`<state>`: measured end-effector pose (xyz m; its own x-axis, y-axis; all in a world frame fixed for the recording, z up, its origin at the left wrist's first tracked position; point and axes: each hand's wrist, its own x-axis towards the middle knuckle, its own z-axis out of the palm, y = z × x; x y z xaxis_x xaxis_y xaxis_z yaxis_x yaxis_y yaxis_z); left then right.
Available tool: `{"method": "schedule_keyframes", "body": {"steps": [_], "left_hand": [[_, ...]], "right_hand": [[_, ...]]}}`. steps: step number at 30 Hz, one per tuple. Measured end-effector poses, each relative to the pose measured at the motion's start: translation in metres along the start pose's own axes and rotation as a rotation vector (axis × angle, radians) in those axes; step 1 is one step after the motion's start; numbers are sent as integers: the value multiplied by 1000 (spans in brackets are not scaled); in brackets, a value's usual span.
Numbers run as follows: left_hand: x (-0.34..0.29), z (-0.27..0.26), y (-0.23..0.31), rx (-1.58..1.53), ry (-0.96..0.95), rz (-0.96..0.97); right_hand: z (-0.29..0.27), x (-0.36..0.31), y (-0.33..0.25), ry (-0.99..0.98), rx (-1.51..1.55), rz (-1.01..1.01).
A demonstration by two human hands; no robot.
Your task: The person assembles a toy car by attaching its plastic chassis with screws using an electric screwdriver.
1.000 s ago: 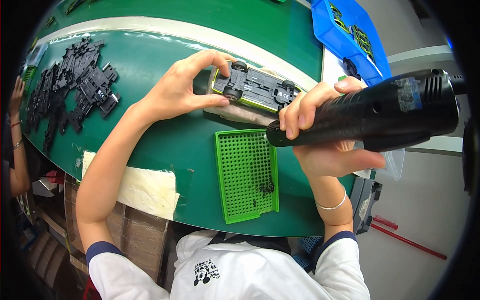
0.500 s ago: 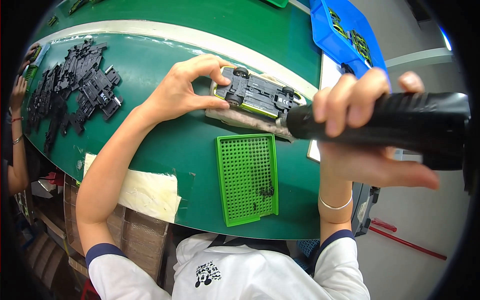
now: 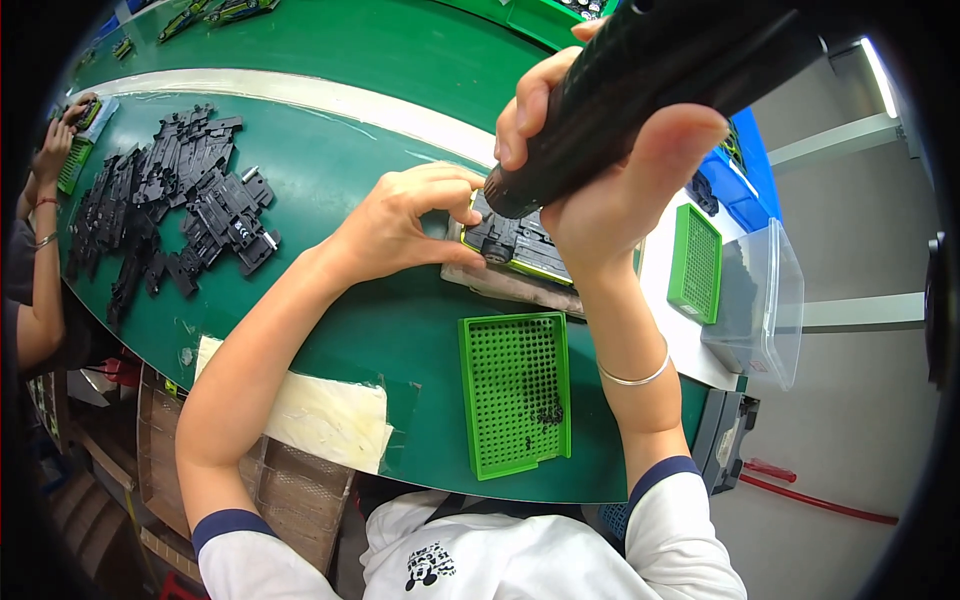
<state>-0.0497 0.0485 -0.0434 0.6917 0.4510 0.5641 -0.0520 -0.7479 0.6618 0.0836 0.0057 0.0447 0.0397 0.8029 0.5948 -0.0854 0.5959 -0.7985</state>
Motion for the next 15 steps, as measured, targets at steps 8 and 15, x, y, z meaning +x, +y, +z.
{"method": "schedule_keyframes", "body": {"steps": [8,15], "left_hand": [[-1,-4,3,-48,-29,-64],[-1,-5,0,-65,-8,-27]], "right_hand": [[5,-2,13,6,-35,49],[7,-1,14,1,-161,50]]}}
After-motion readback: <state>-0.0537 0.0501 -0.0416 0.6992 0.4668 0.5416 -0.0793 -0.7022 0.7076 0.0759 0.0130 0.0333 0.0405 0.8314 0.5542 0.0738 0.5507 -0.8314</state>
